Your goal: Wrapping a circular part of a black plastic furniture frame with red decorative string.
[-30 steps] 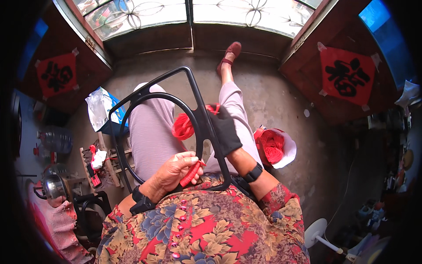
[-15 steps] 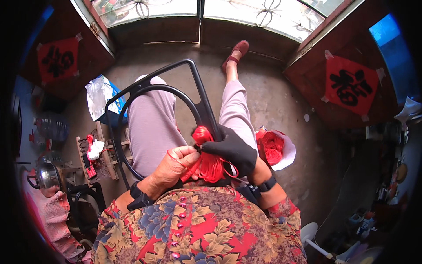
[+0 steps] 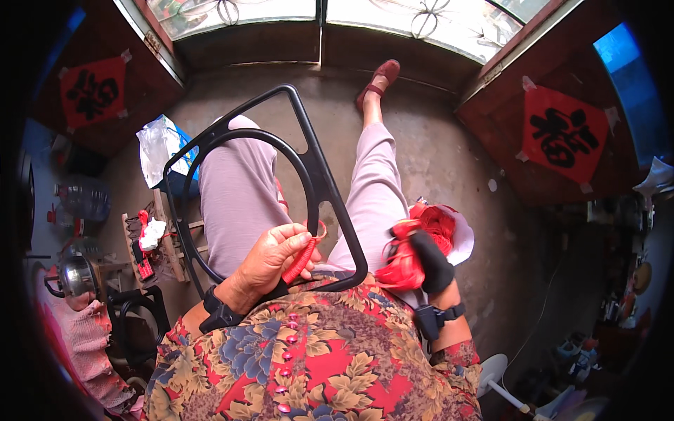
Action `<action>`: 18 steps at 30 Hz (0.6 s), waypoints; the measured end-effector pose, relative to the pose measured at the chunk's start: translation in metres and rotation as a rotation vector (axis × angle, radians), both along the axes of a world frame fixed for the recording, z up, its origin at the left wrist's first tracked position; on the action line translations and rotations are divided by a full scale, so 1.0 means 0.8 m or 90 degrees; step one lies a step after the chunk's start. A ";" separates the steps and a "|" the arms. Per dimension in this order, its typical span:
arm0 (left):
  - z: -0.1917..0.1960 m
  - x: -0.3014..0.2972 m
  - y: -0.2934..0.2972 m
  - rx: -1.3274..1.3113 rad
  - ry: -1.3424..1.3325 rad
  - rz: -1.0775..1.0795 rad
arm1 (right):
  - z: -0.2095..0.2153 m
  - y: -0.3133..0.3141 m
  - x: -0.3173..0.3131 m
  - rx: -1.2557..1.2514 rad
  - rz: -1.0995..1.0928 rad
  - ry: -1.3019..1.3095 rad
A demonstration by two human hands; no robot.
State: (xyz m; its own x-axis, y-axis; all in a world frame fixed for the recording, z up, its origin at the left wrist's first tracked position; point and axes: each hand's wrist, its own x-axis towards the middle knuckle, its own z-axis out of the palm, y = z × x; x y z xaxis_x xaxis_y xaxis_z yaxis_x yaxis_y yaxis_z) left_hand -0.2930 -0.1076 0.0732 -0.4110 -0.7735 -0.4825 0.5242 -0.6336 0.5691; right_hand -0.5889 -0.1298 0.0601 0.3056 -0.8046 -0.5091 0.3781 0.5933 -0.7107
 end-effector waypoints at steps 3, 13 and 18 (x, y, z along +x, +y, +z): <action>-0.003 -0.001 -0.001 0.008 0.021 -0.007 | -0.047 -0.005 -0.054 0.036 -0.240 -0.121; -0.003 -0.005 -0.006 0.070 0.072 0.042 | -0.083 -0.021 -0.108 0.029 -0.269 0.133; -0.001 -0.006 -0.005 0.077 0.066 0.021 | -0.021 -0.071 0.010 -0.489 -0.006 0.731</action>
State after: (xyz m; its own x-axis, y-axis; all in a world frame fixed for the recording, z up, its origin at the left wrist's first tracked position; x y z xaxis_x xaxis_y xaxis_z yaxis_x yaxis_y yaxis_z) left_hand -0.2979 -0.1118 0.0723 -0.4386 -0.7269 -0.5285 0.5985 -0.6749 0.4316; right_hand -0.5807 -0.1870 0.0430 0.0133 -0.9951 0.0981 -0.6346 -0.0842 -0.7682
